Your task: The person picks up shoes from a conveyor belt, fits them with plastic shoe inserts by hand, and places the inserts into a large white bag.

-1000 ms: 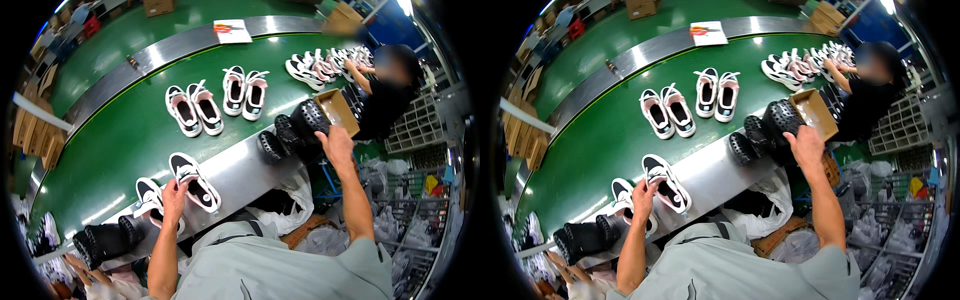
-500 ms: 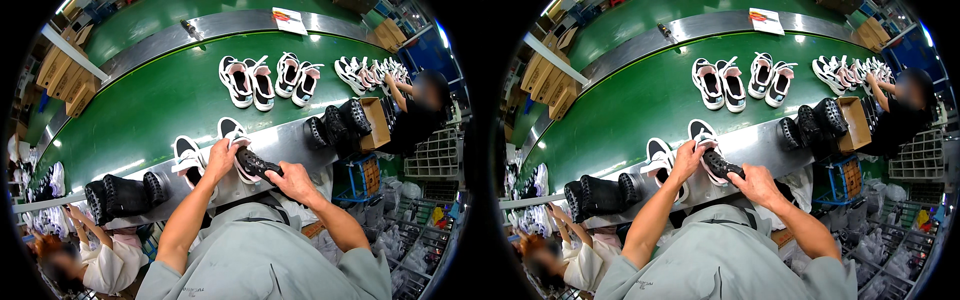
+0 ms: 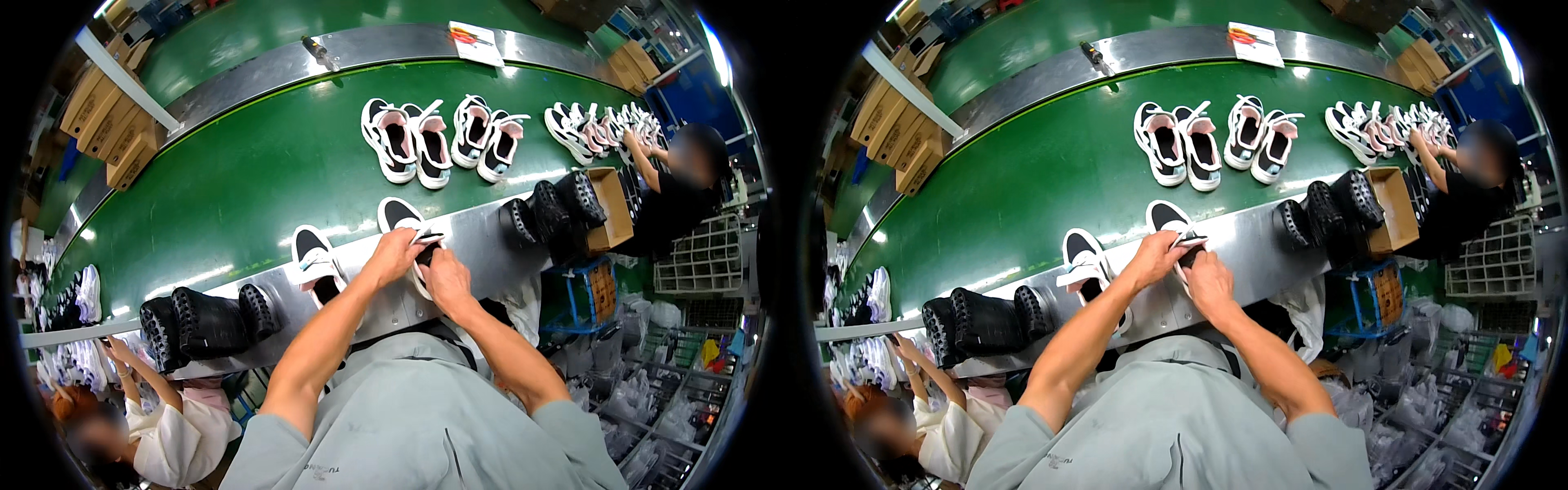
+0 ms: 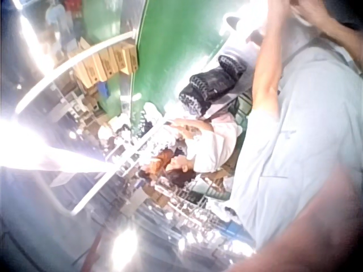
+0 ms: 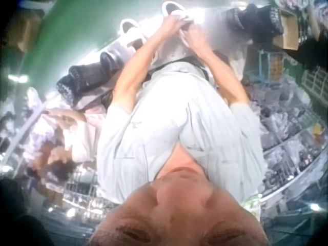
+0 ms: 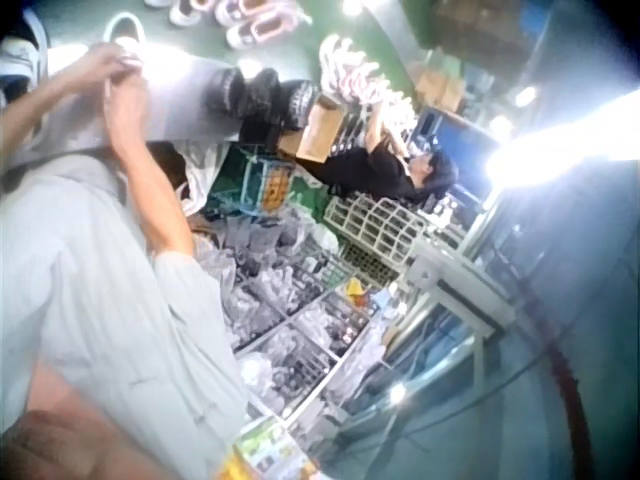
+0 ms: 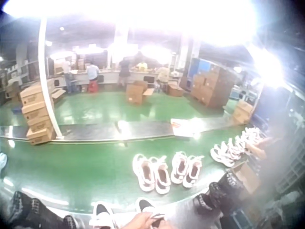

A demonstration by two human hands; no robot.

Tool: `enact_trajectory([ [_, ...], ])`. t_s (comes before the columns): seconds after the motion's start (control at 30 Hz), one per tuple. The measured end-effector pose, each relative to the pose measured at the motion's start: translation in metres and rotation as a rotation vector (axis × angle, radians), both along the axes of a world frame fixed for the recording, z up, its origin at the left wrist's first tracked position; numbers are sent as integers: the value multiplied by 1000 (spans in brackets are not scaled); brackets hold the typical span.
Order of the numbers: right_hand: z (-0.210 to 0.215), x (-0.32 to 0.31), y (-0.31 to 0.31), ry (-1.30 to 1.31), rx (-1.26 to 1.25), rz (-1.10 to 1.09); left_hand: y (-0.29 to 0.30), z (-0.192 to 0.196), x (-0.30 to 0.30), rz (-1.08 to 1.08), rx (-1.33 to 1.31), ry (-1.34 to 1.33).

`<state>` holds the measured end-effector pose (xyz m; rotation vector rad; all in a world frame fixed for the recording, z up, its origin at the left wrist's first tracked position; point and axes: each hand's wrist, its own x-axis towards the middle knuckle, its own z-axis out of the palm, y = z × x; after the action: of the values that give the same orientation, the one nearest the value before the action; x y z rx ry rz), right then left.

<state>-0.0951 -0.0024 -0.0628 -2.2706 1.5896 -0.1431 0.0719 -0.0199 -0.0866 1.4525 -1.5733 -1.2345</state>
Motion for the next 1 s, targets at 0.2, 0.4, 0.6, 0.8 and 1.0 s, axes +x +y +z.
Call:
enact_trajectory([
  [0.2, 1, -29, -12, -304, 25, -9, 42, 5, -23, 339, 291, 18],
  [0.4, -34, -9, -37, -41, 80, -59, 25, -10, -45, 543, 303, -360],
  [0.6, -49, -29, -41, -107, 57, 29, 124, 51, -27, 532, -34, -547],
  [0.8, -45, -18, -42, -6, 69, 179, 177, 22, 19, 683, 185, -481],
  [1.0, -19, -9, -40, 37, 184, 86, 137, 19, -11, 521, 133, -301],
])
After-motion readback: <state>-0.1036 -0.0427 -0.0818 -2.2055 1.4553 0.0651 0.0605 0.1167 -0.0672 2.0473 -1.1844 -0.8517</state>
